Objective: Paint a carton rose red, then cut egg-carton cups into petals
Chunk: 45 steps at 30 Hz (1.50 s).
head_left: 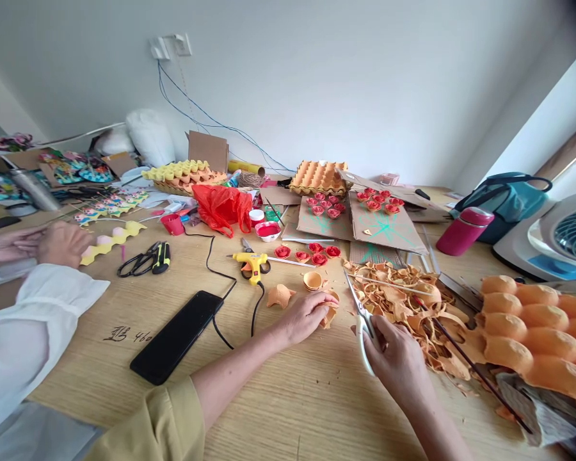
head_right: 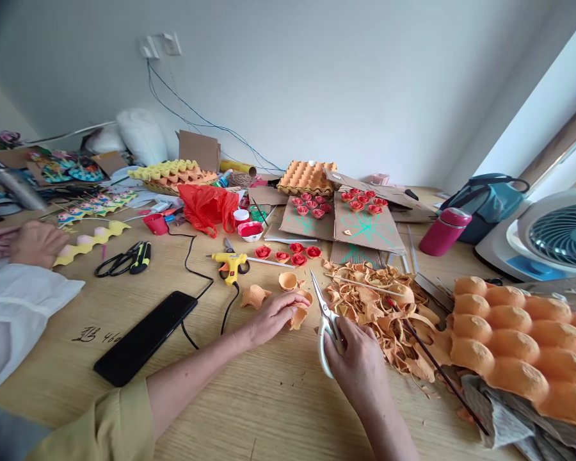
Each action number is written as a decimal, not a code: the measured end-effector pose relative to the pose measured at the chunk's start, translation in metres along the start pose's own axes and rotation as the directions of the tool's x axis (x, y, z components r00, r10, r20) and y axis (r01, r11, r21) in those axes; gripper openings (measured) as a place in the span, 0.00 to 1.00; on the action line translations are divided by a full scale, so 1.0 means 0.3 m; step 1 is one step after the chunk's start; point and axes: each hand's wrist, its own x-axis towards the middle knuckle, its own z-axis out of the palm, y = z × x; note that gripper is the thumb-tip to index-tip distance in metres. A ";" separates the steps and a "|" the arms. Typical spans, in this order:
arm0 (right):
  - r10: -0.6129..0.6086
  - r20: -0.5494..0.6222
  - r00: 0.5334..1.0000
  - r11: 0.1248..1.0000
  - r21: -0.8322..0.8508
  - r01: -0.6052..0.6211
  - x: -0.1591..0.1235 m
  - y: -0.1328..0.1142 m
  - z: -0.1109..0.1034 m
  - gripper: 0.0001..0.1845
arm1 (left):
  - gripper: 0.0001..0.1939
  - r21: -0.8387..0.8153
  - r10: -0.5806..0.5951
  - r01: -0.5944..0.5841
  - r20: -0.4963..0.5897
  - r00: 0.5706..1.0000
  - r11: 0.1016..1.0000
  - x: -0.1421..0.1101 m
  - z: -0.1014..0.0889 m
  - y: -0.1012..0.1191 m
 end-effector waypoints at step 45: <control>0.003 0.030 1.000 0.995 0.098 -0.006 -0.014 -0.015 -0.009 0.21 | 0.38 -0.831 0.027 0.373 0.420 0.907 0.412 -0.048 -0.062 0.005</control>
